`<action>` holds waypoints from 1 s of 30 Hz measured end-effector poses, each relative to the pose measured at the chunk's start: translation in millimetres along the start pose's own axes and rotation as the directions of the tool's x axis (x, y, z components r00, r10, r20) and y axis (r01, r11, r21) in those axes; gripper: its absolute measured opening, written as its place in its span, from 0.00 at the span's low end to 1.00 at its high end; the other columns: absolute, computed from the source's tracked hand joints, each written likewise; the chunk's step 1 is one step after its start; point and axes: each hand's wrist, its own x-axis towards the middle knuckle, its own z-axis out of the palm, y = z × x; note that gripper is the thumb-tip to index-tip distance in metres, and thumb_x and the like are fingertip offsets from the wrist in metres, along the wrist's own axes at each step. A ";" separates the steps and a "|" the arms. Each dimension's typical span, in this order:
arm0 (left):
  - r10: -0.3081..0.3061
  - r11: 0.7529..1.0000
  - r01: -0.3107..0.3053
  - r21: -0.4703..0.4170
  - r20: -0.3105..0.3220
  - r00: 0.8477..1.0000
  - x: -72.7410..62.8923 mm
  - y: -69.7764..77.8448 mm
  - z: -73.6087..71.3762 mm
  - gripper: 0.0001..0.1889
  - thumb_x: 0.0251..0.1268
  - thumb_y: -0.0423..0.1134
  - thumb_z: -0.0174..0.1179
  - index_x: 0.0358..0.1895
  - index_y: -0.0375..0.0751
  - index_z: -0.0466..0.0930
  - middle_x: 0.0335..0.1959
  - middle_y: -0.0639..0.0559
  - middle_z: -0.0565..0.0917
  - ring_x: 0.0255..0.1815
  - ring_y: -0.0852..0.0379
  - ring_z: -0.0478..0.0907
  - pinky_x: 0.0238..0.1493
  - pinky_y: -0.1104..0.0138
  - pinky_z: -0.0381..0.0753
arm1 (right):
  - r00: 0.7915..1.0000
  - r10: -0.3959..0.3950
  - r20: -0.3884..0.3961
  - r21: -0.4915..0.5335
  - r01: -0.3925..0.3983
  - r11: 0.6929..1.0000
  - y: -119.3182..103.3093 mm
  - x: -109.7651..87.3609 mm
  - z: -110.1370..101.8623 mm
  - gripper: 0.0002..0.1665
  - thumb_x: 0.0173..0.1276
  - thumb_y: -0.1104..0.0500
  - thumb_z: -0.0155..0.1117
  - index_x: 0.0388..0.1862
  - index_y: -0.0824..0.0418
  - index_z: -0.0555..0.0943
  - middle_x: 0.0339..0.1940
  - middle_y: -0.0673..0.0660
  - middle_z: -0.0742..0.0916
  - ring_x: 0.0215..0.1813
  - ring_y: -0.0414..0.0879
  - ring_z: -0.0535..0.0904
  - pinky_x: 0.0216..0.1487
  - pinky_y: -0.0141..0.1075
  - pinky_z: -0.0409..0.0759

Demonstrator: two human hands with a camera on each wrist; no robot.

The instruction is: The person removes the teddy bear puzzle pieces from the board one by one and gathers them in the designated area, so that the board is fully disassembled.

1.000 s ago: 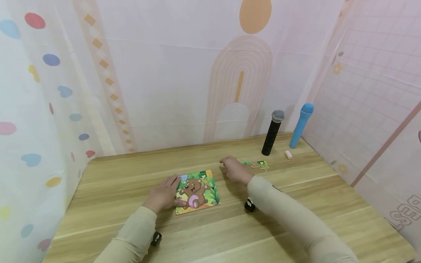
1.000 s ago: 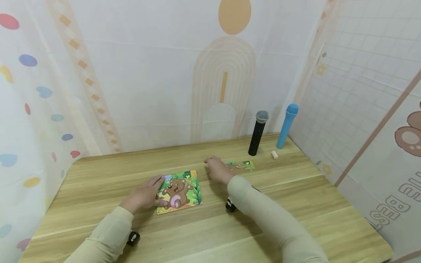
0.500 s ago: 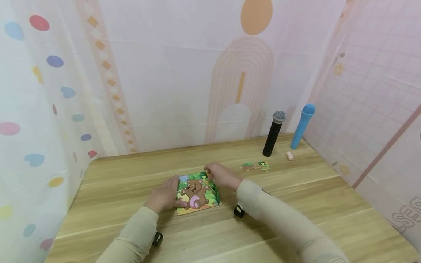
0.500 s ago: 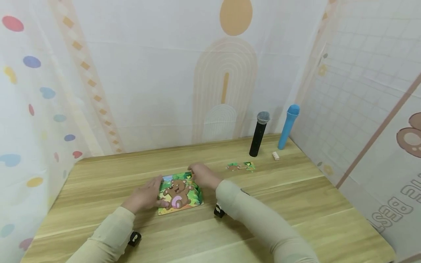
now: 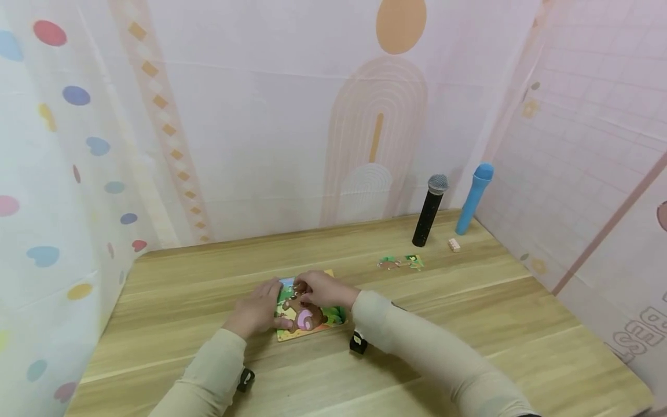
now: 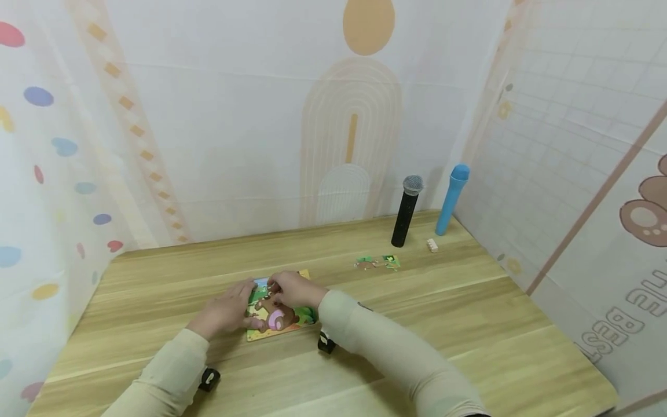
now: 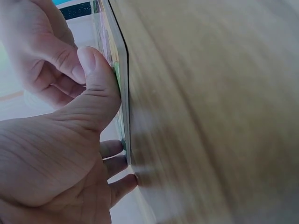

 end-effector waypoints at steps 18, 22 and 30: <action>0.000 1.000 0.000 0.015 -0.002 1.000 1.1 -1.5 1.7 0.60 0.52 0.67 0.67 0.77 0.26 0.55 0.80 0.33 0.55 0.78 0.33 0.55 0.61 0.33 0.70 | 0.999 0.031 -0.008 -0.009 -0.031 0.999 -10.8 5.3 10.9 0.29 0.74 0.57 0.66 0.68 0.67 0.74 0.56 0.58 0.83 0.55 0.44 0.81 0.55 0.31 0.79; 0.001 1.000 -0.001 0.006 -0.006 1.000 1.7 -2.0 2.2 0.60 0.51 0.67 0.68 0.77 0.26 0.55 0.80 0.33 0.55 0.78 0.33 0.55 0.61 0.32 0.70 | 0.999 0.053 -0.003 0.018 -0.053 0.998 -10.6 5.8 10.8 0.29 0.74 0.58 0.66 0.69 0.66 0.72 0.55 0.57 0.83 0.54 0.43 0.80 0.54 0.31 0.79; -0.015 1.000 0.015 -0.017 -0.008 1.000 2.1 -3.9 3.8 0.63 0.47 0.68 0.68 0.78 0.27 0.53 0.80 0.33 0.55 0.78 0.33 0.54 0.63 0.32 0.68 | 0.996 0.080 -0.041 -0.019 -0.080 0.997 -10.9 11.4 15.9 0.27 0.74 0.64 0.64 0.70 0.66 0.72 0.52 0.57 0.83 0.54 0.44 0.80 0.55 0.32 0.80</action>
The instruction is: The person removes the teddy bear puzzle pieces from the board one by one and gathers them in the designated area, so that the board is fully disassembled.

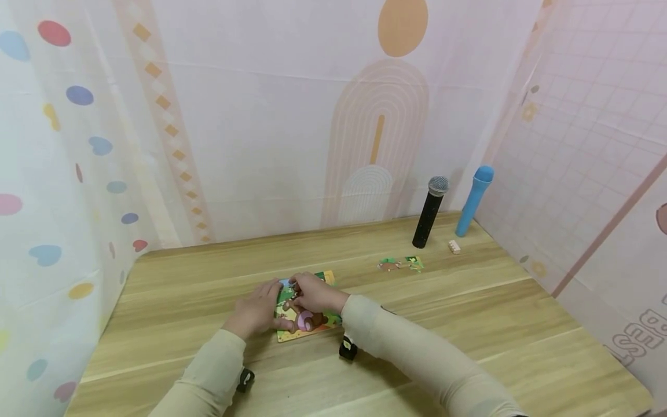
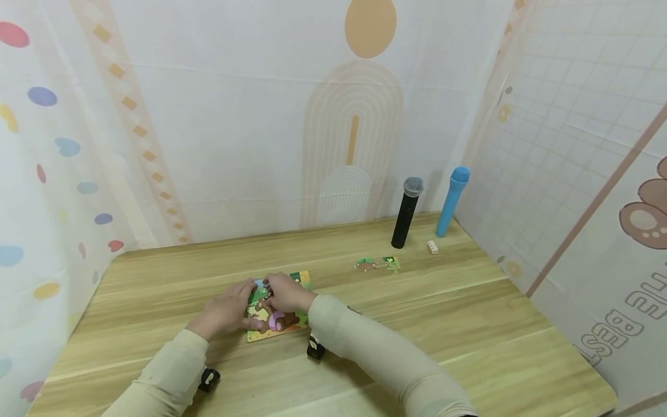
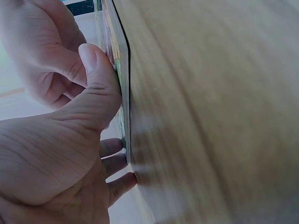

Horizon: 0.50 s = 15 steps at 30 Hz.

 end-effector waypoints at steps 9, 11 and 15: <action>0.054 0.993 -0.051 -0.102 0.027 0.998 -2.4 -6.8 -4.1 0.58 0.54 0.63 0.70 0.78 0.27 0.54 0.80 0.31 0.51 0.79 0.30 0.50 0.64 0.24 0.55 | 0.999 0.027 -0.021 -0.070 -0.028 0.997 -3.4 1.7 1.3 0.30 0.74 0.62 0.65 0.72 0.67 0.71 0.51 0.56 0.83 0.53 0.43 0.79 0.56 0.32 0.79; 0.069 0.990 -0.064 -0.130 0.040 0.997 -2.3 -10.4 -4.8 0.55 0.58 0.59 0.70 0.78 0.27 0.53 0.81 0.30 0.50 0.79 0.29 0.48 0.64 0.23 0.52 | 0.999 0.034 -0.022 -0.082 -0.036 0.996 -4.4 1.6 1.1 0.31 0.74 0.62 0.65 0.72 0.67 0.70 0.51 0.56 0.82 0.53 0.43 0.79 0.55 0.32 0.79; 0.065 0.984 -0.054 -0.168 0.059 0.996 -1.8 -14.0 -4.6 0.55 0.60 0.56 0.70 0.79 0.27 0.49 0.81 0.30 0.49 0.80 0.30 0.47 0.66 0.24 0.49 | 0.999 0.045 -0.027 -0.054 -0.047 0.997 -5.4 1.7 1.8 0.27 0.73 0.64 0.64 0.69 0.67 0.73 0.48 0.55 0.82 0.49 0.41 0.79 0.50 0.30 0.80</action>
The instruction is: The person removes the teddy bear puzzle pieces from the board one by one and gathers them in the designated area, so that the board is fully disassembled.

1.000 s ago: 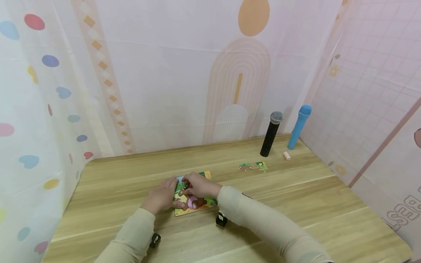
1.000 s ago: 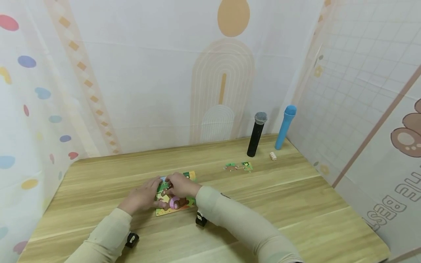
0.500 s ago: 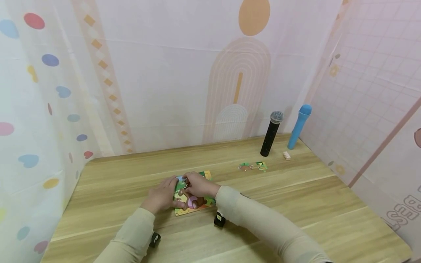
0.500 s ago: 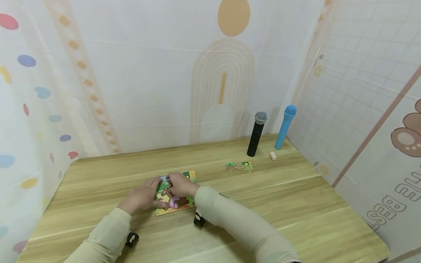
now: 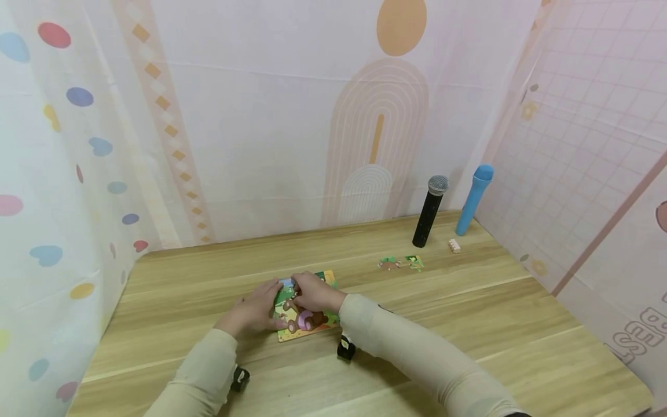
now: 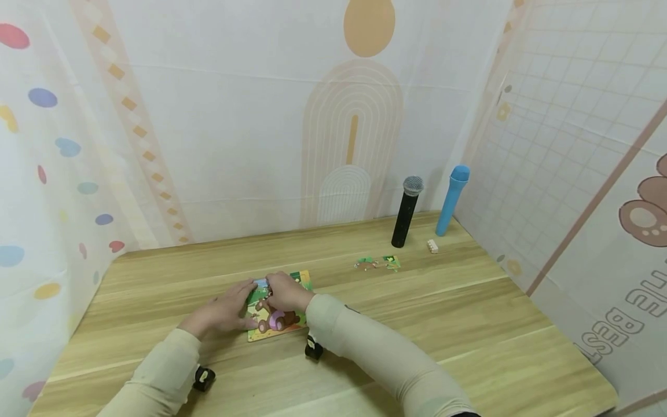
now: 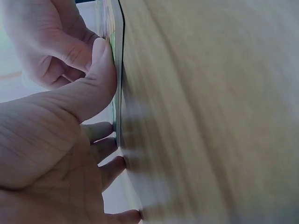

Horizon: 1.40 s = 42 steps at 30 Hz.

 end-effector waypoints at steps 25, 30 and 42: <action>-0.059 0.996 0.060 -0.070 0.018 0.998 -1.5 7.4 -2.7 0.58 0.61 0.49 0.72 0.79 0.23 0.40 0.79 0.25 0.47 0.78 0.27 0.48 0.67 0.24 0.44 | 0.997 0.052 -0.063 0.205 -0.038 0.978 -0.2 5.1 4.8 0.18 0.70 0.73 0.62 0.56 0.62 0.82 0.34 0.50 0.80 0.37 0.40 0.75 0.40 0.30 0.76; -0.071 0.995 0.072 -0.070 0.013 0.997 -1.8 8.7 -1.9 0.59 0.59 0.47 0.74 0.78 0.23 0.40 0.79 0.24 0.47 0.78 0.27 0.48 0.67 0.24 0.44 | 0.997 0.039 -0.068 0.175 -0.026 0.984 -1.5 4.7 5.5 0.22 0.71 0.73 0.61 0.62 0.63 0.81 0.43 0.54 0.84 0.45 0.41 0.80 0.45 0.29 0.79; -0.070 0.995 0.071 -0.072 0.019 0.997 1.7 11.4 -2.0 0.58 0.61 0.46 0.73 0.78 0.21 0.38 0.79 0.23 0.46 0.78 0.26 0.46 0.67 0.24 0.42 | 0.995 0.062 -0.074 0.109 -0.054 0.993 2.6 2.8 2.2 0.22 0.73 0.70 0.61 0.65 0.65 0.79 0.55 0.60 0.79 0.51 0.45 0.77 0.52 0.33 0.79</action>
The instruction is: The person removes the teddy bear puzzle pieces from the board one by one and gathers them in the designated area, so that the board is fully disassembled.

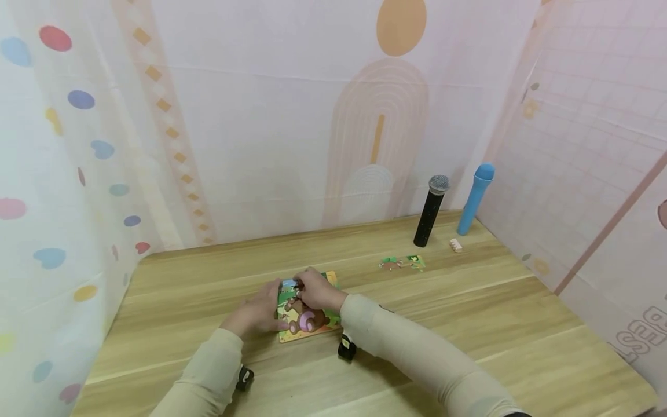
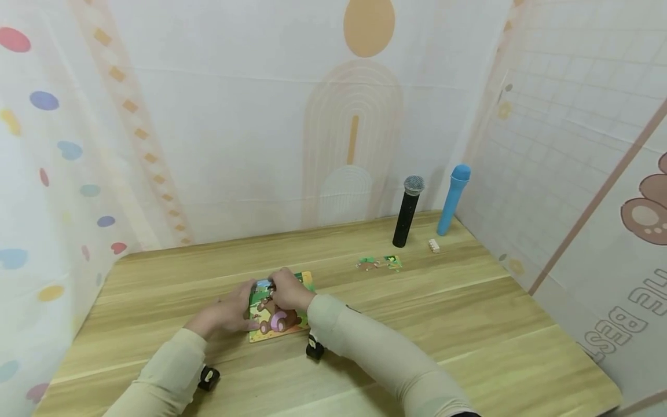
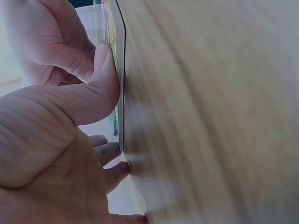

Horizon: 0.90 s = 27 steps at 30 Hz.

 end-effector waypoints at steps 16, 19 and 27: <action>-0.007 1.000 0.007 0.008 0.014 1.000 1.8 -1.0 -3.6 0.58 0.62 0.46 0.72 0.79 0.23 0.36 0.79 0.24 0.44 0.79 0.27 0.43 0.68 0.24 0.38 | 0.999 0.000 -0.043 0.021 0.001 1.000 9.6 1.0 -7.8 0.23 0.71 0.73 0.60 0.63 0.65 0.80 0.54 0.59 0.81 0.54 0.46 0.77 0.54 0.34 0.79; -0.004 1.000 0.004 0.008 0.012 1.000 1.0 -0.1 -3.4 0.58 0.61 0.47 0.72 0.78 0.23 0.37 0.79 0.24 0.45 0.79 0.27 0.43 0.68 0.24 0.39 | 0.999 0.007 -0.046 0.026 -0.006 1.000 11.5 0.3 -9.3 0.23 0.70 0.73 0.60 0.64 0.65 0.79 0.56 0.60 0.81 0.57 0.48 0.77 0.57 0.36 0.78; 0.010 1.000 -0.010 0.012 0.010 1.000 2.8 -3.2 0.5 0.58 0.62 0.48 0.72 0.78 0.22 0.38 0.79 0.23 0.44 0.79 0.27 0.43 0.67 0.23 0.39 | 0.997 0.034 -0.067 0.078 -0.029 0.997 21.3 -1.6 -11.7 0.25 0.71 0.73 0.61 0.66 0.66 0.78 0.55 0.60 0.81 0.58 0.50 0.77 0.56 0.37 0.79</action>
